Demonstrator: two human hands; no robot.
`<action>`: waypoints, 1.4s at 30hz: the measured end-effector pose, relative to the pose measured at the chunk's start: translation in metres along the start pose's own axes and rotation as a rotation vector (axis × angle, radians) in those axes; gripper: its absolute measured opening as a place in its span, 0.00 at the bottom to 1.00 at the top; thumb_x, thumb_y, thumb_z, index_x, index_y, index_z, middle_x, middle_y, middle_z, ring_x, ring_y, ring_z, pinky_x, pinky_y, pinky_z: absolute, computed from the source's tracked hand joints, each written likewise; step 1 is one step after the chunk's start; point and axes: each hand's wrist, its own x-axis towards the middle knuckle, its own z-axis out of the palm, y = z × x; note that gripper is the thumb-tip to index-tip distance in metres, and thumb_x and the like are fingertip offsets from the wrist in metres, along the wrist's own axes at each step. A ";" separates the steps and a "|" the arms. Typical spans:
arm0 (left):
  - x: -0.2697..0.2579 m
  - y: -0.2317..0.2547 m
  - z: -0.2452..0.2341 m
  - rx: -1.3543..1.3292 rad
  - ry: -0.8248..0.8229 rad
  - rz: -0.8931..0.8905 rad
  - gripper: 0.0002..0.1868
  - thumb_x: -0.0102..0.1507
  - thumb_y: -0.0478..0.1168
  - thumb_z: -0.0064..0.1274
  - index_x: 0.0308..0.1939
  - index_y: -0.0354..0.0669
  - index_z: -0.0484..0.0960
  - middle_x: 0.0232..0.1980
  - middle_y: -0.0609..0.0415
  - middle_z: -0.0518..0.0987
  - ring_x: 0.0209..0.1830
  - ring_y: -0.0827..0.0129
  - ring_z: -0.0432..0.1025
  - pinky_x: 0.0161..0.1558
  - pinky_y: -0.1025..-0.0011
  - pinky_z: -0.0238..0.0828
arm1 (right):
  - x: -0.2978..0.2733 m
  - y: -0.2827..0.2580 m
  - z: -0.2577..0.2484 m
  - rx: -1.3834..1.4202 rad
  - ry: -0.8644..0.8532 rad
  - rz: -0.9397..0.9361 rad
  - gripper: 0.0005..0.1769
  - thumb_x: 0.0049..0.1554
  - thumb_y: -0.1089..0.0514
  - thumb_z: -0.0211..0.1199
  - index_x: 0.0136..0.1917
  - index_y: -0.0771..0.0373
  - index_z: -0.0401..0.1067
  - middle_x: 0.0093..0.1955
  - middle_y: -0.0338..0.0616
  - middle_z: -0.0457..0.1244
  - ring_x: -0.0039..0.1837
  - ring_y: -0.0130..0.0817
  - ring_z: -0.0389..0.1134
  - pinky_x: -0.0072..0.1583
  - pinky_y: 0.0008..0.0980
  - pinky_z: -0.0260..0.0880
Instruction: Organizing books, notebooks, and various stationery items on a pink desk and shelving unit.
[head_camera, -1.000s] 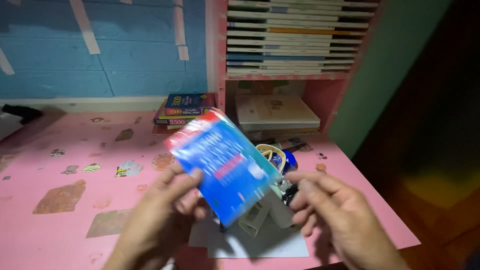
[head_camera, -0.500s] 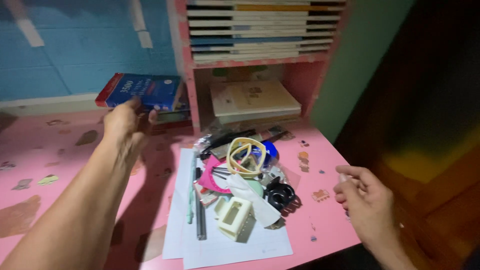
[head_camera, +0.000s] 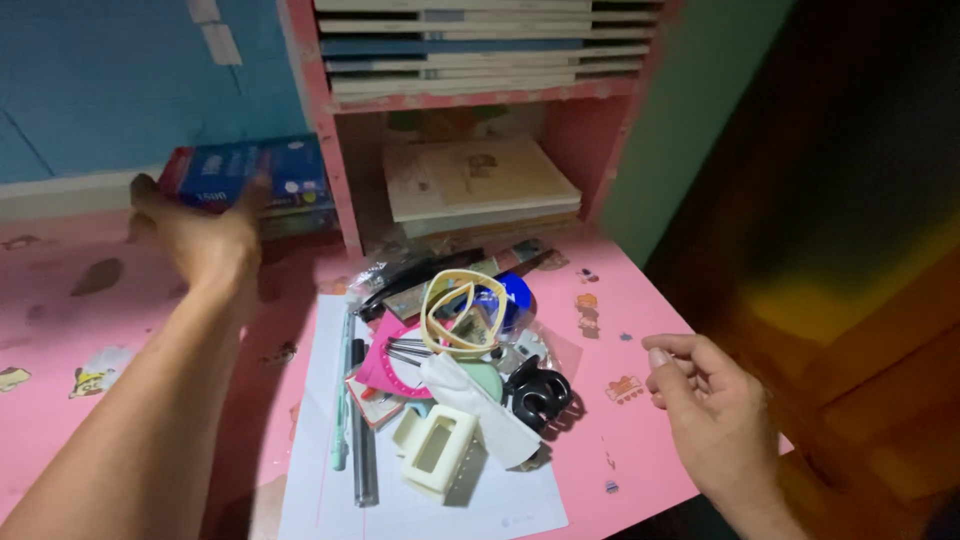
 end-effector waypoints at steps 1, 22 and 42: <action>0.001 -0.005 0.002 -0.056 -0.015 0.167 0.51 0.63 0.42 0.76 0.71 0.36 0.48 0.64 0.37 0.58 0.62 0.43 0.66 0.63 0.51 0.67 | -0.001 -0.003 0.000 0.009 0.003 -0.006 0.13 0.61 0.62 0.60 0.58 0.59 0.79 0.35 0.44 0.70 0.38 0.31 0.71 0.39 0.28 0.73; -0.026 -0.001 -0.048 -0.015 -0.152 0.162 0.40 0.65 0.48 0.64 0.67 0.27 0.57 0.57 0.28 0.67 0.45 0.43 0.74 0.41 0.55 0.76 | 0.002 0.014 0.003 0.022 0.020 -0.176 0.12 0.59 0.65 0.62 0.55 0.65 0.80 0.34 0.44 0.68 0.33 0.30 0.63 0.36 0.26 0.63; -0.268 0.060 -0.144 0.235 -0.384 0.785 0.38 0.57 0.64 0.59 0.61 0.41 0.75 0.63 0.35 0.67 0.58 0.41 0.59 0.56 0.42 0.48 | -0.037 -0.043 0.023 0.050 -0.413 -0.399 0.33 0.55 0.53 0.58 0.75 0.53 0.64 0.68 0.49 0.59 0.49 0.36 0.69 0.43 0.33 0.78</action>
